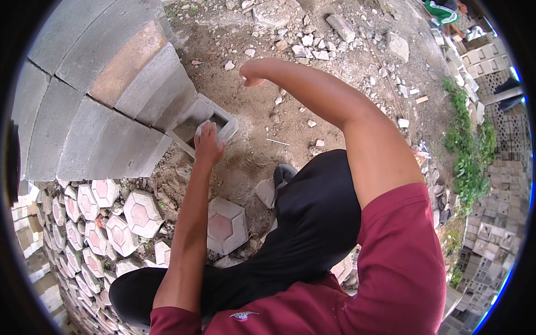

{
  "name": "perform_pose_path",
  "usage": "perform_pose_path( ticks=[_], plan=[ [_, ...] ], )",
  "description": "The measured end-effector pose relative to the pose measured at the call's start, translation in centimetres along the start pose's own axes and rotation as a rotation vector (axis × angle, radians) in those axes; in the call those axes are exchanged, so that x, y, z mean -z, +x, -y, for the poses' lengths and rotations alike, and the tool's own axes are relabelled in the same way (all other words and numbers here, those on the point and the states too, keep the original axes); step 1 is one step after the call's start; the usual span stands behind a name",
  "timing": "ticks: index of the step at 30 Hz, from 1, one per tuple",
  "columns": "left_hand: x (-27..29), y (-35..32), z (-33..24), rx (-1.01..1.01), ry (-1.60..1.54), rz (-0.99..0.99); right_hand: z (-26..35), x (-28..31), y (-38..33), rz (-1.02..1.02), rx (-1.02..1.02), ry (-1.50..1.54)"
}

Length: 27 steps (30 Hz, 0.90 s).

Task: The person stacks several decorative cinder blocks by picking them up by hand and placing them onto an existing arrangement on a dirt floor in an outdoor workspace.

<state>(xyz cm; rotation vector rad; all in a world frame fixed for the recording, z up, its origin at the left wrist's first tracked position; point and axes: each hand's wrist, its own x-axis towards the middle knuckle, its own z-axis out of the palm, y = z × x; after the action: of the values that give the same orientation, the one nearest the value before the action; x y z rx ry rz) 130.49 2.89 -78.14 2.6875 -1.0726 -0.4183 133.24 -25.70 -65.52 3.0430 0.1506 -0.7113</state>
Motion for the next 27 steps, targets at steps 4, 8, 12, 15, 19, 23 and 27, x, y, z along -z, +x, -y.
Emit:
perform_pose_path(
  ticks=[4,8,12,15,19,23,27],
  plan=[
    [-3.0,0.7,0.4,0.033,0.001,-0.059,-5.3,-7.4,4.3,0.233,0.075,-0.114],
    [-4.0,0.7,-0.7,0.096,0.119,-0.126,-4.2,-10.5,7.3,0.430,0.161,-0.118],
    [-1.1,0.8,0.0,0.105,0.086,0.091,1.0,-7.0,10.3,0.468,0.154,-0.073],
    [3.9,2.6,0.7,0.002,0.136,0.246,2.2,-4.9,11.5,0.332,0.282,-0.022],
    [5.6,7.7,-0.7,-0.015,-0.109,0.219,-1.0,-8.7,11.6,0.249,0.314,-0.027],
    [8.9,10.3,-3.7,-0.210,-0.002,0.477,-4.6,-11.3,7.9,0.247,0.401,-0.211],
    [7.5,10.2,-3.6,-0.402,0.267,0.511,-7.0,-10.3,3.9,0.458,0.378,-0.289]
  ],
)
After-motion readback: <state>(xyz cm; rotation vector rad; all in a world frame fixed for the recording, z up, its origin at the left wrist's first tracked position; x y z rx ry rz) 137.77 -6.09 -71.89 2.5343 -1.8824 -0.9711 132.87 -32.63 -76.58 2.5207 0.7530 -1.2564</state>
